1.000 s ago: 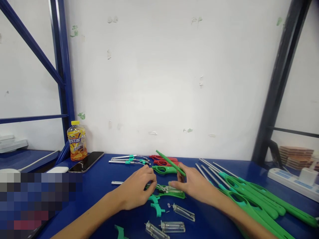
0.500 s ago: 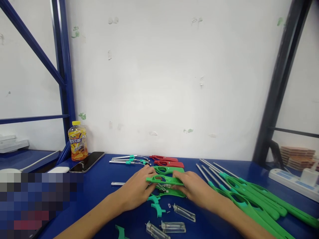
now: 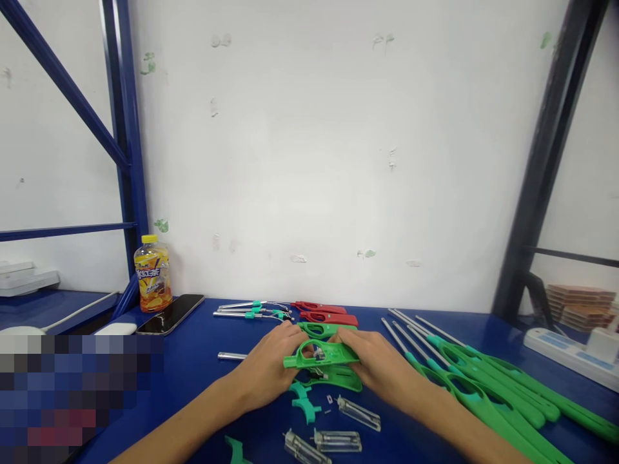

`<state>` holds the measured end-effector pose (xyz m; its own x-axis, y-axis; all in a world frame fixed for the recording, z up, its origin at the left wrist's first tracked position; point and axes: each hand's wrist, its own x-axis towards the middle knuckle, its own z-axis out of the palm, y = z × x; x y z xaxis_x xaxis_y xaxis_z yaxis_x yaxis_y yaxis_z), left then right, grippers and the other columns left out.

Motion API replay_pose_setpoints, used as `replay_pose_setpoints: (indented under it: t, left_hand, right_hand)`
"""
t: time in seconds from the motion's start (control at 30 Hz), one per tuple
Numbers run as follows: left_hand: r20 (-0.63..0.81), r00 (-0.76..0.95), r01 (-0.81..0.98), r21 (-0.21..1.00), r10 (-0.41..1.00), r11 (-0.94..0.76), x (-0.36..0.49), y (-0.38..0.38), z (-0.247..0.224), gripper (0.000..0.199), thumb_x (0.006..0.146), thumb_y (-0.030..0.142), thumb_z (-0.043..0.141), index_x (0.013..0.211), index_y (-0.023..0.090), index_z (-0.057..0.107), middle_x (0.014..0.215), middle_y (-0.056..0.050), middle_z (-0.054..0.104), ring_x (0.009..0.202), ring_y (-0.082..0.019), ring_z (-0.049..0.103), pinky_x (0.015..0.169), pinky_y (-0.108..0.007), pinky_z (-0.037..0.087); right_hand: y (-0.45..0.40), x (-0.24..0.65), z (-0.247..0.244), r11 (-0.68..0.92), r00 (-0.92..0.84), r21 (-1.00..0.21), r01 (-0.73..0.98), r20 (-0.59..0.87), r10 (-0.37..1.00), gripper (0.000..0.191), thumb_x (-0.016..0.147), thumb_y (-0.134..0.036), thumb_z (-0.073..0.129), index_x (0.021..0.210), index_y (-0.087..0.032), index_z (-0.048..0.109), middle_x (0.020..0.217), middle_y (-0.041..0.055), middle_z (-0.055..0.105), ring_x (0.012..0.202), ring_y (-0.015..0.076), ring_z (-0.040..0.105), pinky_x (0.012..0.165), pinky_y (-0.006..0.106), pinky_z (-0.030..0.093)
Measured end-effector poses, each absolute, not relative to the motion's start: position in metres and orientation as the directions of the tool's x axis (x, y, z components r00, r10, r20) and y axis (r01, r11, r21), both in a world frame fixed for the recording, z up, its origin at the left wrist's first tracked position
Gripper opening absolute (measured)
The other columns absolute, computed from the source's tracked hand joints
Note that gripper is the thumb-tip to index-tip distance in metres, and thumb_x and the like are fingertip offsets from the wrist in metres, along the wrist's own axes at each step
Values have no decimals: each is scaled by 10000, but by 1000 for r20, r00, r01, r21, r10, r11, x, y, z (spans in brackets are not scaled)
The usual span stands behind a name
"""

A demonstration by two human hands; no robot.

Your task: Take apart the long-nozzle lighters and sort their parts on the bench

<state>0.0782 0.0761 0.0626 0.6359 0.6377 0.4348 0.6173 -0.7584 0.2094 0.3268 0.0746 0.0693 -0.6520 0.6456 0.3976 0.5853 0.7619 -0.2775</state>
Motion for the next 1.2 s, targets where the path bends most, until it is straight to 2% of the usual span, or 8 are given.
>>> replay_pose_setpoints:
  t: [0.23,0.37,0.57,0.77,0.93,1.0,1.07,1.2]
  left_hand:
    - [467,653,641,79,596,-763,78,80,62,191,983,144,380,903,212,540,946,-57,599,892,-221,514,862,-386,421]
    - [477,642,665,43,600,-746,78,80,63,173,939,106,412,955,212,548,993,-62,591,928,-231,511,920,-414,411]
    - [463,661,675,-21,591,-737,79,80,64,214,848,45,445,938,216,536,986,-61,581,916,-234,504,899,-410,418]
    - [455,671,672,-42,585,-739,81,81,61,239,843,56,466,993,221,553,1007,-61,586,942,-237,516,899,-403,424]
    - [430,656,704,-52,620,-708,77,82,63,142,865,90,488,896,205,566,974,-71,600,917,-240,528,865,-397,443]
    - [425,627,733,-35,653,-680,68,86,66,154,922,121,458,887,197,587,957,-73,616,926,-244,541,874,-407,446]
    - [408,598,754,6,690,-657,58,90,68,229,979,152,415,890,194,622,941,-67,632,923,-236,563,901,-417,443]
    - [416,554,766,85,721,-637,50,93,71,238,1003,192,437,997,203,675,1009,-64,648,991,-237,579,959,-426,429]
  right_hand:
    - [78,325,70,737,-614,-219,639,432,660,408,736,26,446,1020,-236,579,1010,58,697,932,235,627,769,285,404]
    - [79,325,71,715,-599,-226,661,415,685,428,737,27,427,1041,-235,574,1014,69,699,950,247,627,781,289,409]
    - [80,328,77,749,-626,-250,614,425,654,411,753,39,411,1012,-231,581,1009,69,693,946,241,626,800,293,406]
    - [81,326,74,763,-630,-272,586,440,640,462,716,57,398,1028,-223,592,1012,63,695,941,228,632,812,285,413]
    - [87,336,77,773,-631,-241,587,462,623,482,695,56,390,1034,-218,597,1027,60,695,956,216,635,803,271,413]
    - [95,348,81,732,-577,-223,644,487,655,458,698,43,391,1013,-218,597,1016,62,699,943,221,636,783,274,412]
    - [103,361,85,678,-496,-248,692,519,697,350,748,15,398,936,-220,576,896,38,699,829,211,632,726,273,403]
    - [105,363,89,642,-408,-315,699,561,720,151,909,-123,453,819,-228,514,739,-2,649,657,179,548,633,264,361]
